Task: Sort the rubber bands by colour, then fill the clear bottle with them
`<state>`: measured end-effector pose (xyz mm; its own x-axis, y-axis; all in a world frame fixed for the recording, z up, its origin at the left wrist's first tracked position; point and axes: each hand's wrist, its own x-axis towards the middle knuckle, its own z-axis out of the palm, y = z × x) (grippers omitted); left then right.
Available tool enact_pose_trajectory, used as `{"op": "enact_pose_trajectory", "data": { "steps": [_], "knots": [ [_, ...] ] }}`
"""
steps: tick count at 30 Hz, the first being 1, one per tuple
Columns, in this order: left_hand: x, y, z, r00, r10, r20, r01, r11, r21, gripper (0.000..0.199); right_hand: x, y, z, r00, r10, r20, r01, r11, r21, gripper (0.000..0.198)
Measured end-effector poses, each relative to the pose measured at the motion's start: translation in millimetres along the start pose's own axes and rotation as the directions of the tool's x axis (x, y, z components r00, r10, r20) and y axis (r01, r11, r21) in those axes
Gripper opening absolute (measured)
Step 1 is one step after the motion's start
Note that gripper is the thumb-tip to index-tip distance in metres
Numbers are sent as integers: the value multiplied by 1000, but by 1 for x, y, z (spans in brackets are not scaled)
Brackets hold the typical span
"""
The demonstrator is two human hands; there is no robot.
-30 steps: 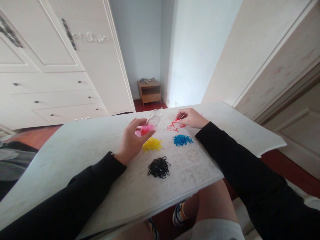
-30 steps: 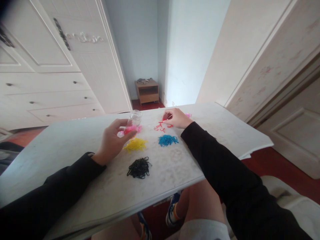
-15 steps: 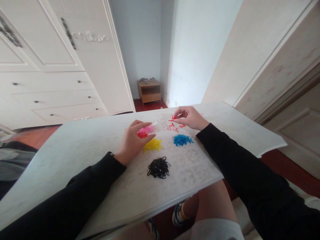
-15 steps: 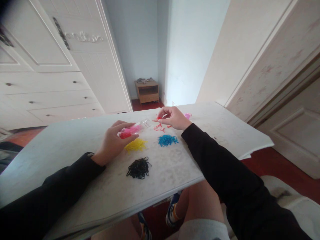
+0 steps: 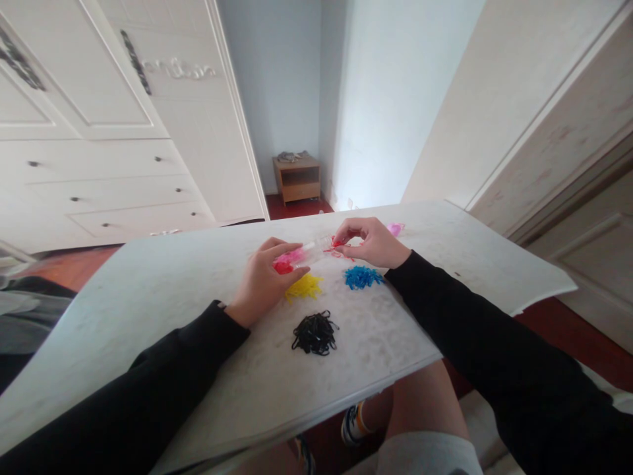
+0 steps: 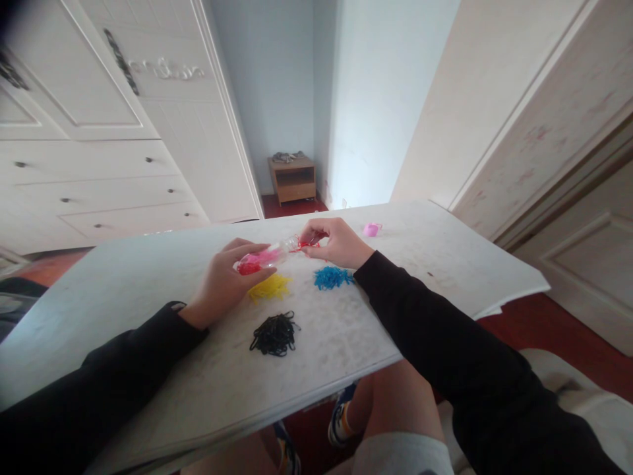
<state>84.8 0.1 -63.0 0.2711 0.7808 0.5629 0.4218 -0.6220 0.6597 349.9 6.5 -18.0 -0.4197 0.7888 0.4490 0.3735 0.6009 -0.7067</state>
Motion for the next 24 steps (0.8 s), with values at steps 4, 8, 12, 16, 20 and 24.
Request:
{"op": "enact_pose_trajectory", "data": {
  "steps": [4, 8, 12, 16, 20, 24],
  "knots": [
    [0, 0, 0, 1000, -10, 8, 9, 1000, 6, 38, -1, -3, -1, 1000, -23, -3, 23, 1000, -7, 11],
    [0, 0, -1, 1000, -2, 16, 2, 1000, 13, 39, 0, -3, -1, 999, -45, -18, 45, 999, -10, 14],
    [0, 2, -1, 1000, 1, 31, -1, 1000, 20, 39, 0, 0, 1, 999, -32, -11, 32, 999, 10, 18],
    [0, 4, -2, 1000, 4, 28, -4, 1000, 5, 39, 1, 2, 3, 996, -90, -13, 90, 996, 23, 20],
    [0, 5, -2, 1000, -8, 22, 8, 1000, 6, 38, 2, 2, 3, 991, -133, 17, 133, 991, 10, 12],
    [0, 6, -2, 1000, -21, 14, 21, 1000, -2, 38, 2, 0, 3, 995, -103, 0, 103, 991, 88, 9]
  ]
}}
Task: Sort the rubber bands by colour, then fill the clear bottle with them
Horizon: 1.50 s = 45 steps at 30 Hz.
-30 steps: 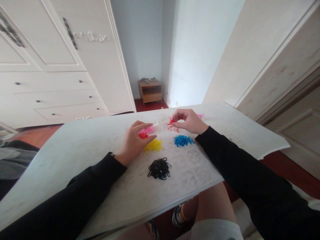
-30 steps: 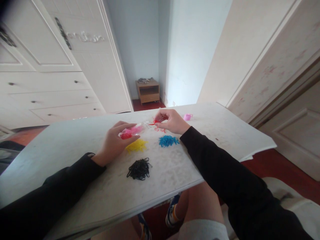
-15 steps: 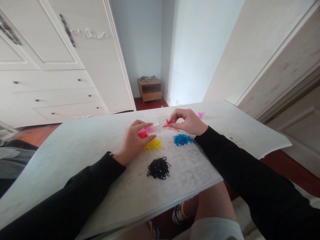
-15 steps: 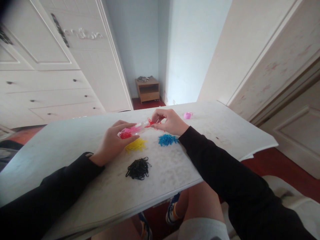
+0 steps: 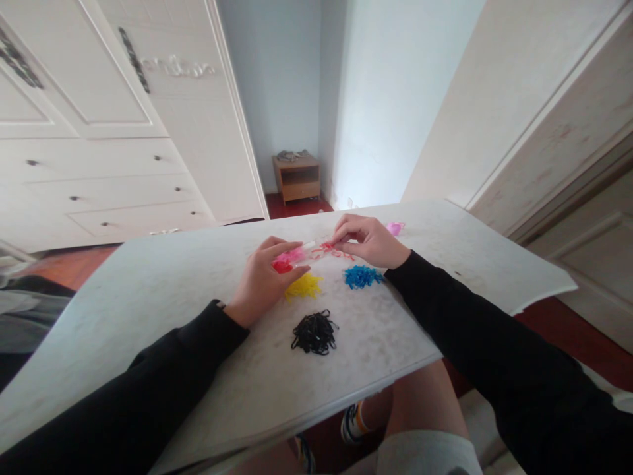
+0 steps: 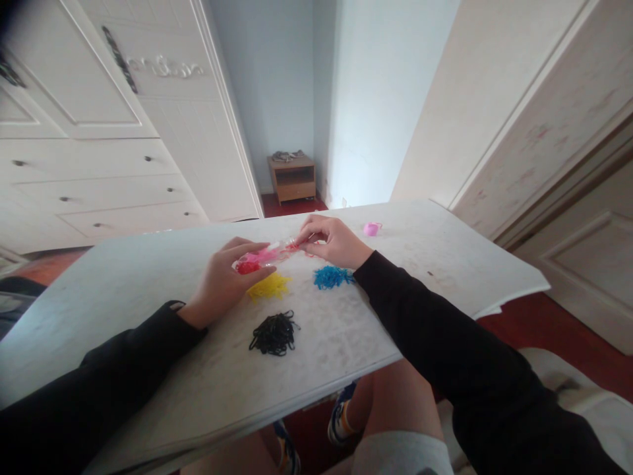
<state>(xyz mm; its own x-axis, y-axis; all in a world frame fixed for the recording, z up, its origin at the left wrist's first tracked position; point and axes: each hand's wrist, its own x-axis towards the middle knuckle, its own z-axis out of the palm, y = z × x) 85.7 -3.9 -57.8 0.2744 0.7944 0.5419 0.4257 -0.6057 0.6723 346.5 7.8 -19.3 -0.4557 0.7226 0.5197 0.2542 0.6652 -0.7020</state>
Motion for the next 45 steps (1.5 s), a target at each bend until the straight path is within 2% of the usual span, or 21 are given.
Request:
{"op": "enact_pose_trajectory", "data": {
  "steps": [5, 8, 12, 16, 18, 20, 22, 24, 30, 33, 36, 39, 41, 45],
  "knots": [
    [0, 3, 0, 1000, -3, 5, 3, 1000, -22, 38, 0, -5, 7, 981, 150, -123, -138, 985, 103, 31],
    [0, 3, 0, 1000, 8, -4, -8, 1000, -28, 37, 1, -11, 12, 971, 171, -165, -157, 983, 95, 38],
    [0, 3, 0, 1000, 8, -22, -8, 1000, -25, 35, 2, -15, 14, 973, 113, -203, -105, 993, 52, 29],
    [1, 5, 0, 999, 1, -39, -2, 1000, -10, 32, 2, -14, 8, 955, 58, -291, -65, 998, -16, 15],
    [2, 6, 0, 996, -14, -83, 9, 998, -58, 28, 3, -13, 3, 938, 54, -342, -81, 995, -65, 12],
    [2, 6, 0, 992, -48, -118, 26, 983, -179, 26, 3, -10, -4, 926, 59, -372, -118, 983, -139, 9],
    [3, 5, 1, 990, -81, -118, 41, 951, -307, 24, 2, -6, -11, 931, 69, -358, -158, 961, -226, 7],
    [3, 3, 2, 990, -91, -107, 48, 935, -351, 24, 2, -1, -17, 943, 101, -316, -199, 934, -297, 6],
    [3, 3, 3, 989, -92, -113, 56, 957, -286, 26, 2, 17, -31, 947, 238, -216, -308, 865, -397, 9],
    [3, 3, 3, 990, -96, -107, 61, 954, -294, 28, -1, 21, -40, 944, 275, -183, -330, 787, -521, 9],
    [3, 4, 3, 990, -91, -107, 55, 952, -301, 29, -5, 23, -50, 908, 389, -155, -399, 694, -600, 20],
    [3, 5, 3, 991, -87, -106, 51, 951, -305, 30, -10, 25, -55, 855, 510, -94, -462, 666, -585, 38],
    [3, 5, 3, 991, -93, -100, 58, 951, -305, 30, -12, 25, -54, 839, 542, -57, -472, 670, -573, 39],
    [2, 4, 3, 991, -97, -92, 67, 955, -287, 30, -11, 24, -49, 840, 541, -50, -464, 666, -584, 29]
  ]
}}
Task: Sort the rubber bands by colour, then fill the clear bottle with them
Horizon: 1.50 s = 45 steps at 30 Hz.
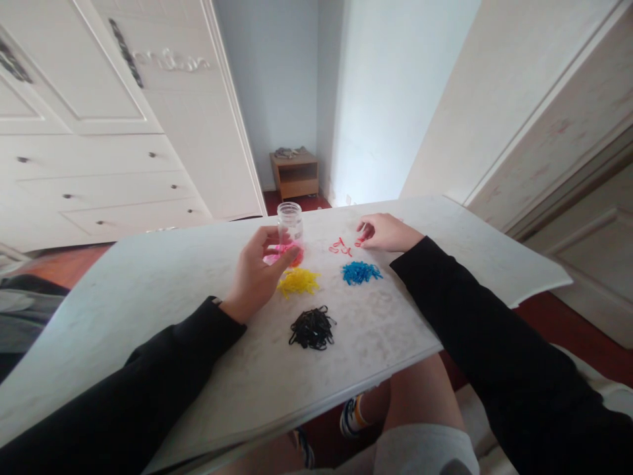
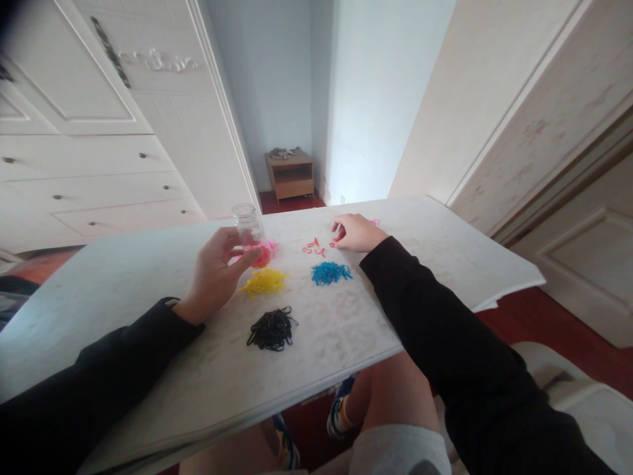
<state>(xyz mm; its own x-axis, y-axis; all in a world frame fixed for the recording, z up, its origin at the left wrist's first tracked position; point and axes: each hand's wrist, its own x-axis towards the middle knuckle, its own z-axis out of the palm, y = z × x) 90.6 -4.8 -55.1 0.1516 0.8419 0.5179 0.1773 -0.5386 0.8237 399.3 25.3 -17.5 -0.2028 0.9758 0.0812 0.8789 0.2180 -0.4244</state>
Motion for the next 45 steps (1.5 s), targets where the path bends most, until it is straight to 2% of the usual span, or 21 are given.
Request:
{"op": "enact_pose_trajectory", "data": {
  "steps": [7, 10, 13, 16, 19, 28, 36, 45],
  "knots": [
    [0, 3, -1, 999, 36, -7, -35, 994, 107, 33, 3, 1, 5, 998, -68, -2, 68, 997, -37, 22],
    [0, 5, -1, 997, 77, -15, -74, 983, 171, 31, 4, -1, 7, 996, -88, -24, 88, 996, 6, 18],
    [0, 6, -2, 993, 122, -1, -118, 966, 229, 29, 3, -7, 7, 985, -142, -98, 159, 967, 199, 14],
    [0, 4, -3, 990, 139, 7, -136, 955, 263, 30, 1, -16, 7, 968, -197, -154, 244, 872, 423, 16],
    [0, 1, -4, 991, 136, 17, -136, 954, 269, 33, -2, -25, 7, 959, -222, -178, 283, 802, 526, 20],
    [-1, -4, -4, 995, 88, 57, -101, 951, 292, 33, -10, -41, 15, 929, -307, -206, 367, 691, 623, 22],
    [-2, -3, -3, 989, 95, 111, -125, 945, 301, 35, -13, -52, 26, 922, -326, -209, 383, 681, 624, 25],
    [-3, 0, -3, 990, 98, 104, -124, 949, 290, 34, -14, -56, 28, 928, -258, -270, 373, 687, 624, 30]
  ]
}}
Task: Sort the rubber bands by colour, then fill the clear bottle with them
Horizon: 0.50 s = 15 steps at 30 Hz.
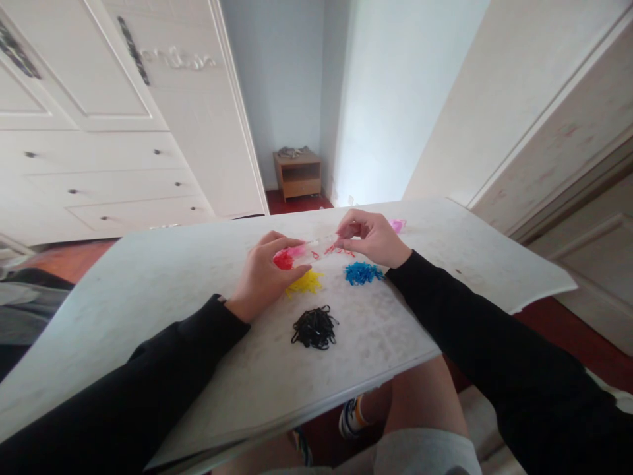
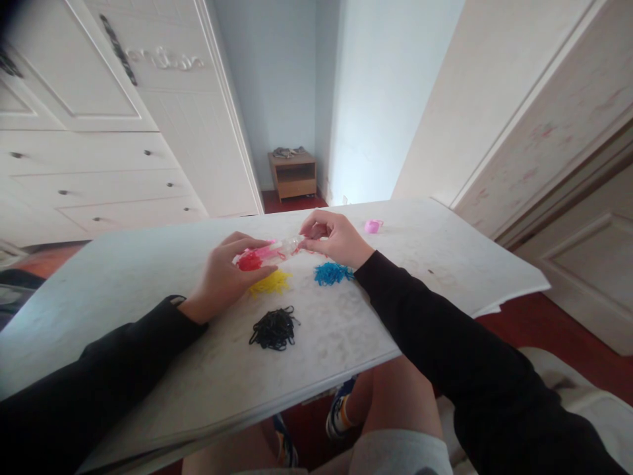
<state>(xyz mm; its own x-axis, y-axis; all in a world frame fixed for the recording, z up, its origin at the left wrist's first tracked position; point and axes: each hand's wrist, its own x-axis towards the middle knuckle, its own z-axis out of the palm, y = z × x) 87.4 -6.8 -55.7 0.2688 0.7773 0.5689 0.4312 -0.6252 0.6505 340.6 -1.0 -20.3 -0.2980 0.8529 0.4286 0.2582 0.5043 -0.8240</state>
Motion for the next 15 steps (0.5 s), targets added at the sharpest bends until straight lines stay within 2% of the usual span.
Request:
{"op": "enact_pose_trajectory", "data": {
  "steps": [7, 15],
  "knots": [
    [0, -1, 0, 1000, -5, -12, 5, 1000, 0, 35, 0, -4, 1, 1000, -2, -15, 3, 994, 113, 29],
    [0, -1, 0, 1000, -5, -13, 5, 1000, 8, 33, 1, -5, 2, 990, -79, -117, 83, 996, 29, 26]
  ]
}}
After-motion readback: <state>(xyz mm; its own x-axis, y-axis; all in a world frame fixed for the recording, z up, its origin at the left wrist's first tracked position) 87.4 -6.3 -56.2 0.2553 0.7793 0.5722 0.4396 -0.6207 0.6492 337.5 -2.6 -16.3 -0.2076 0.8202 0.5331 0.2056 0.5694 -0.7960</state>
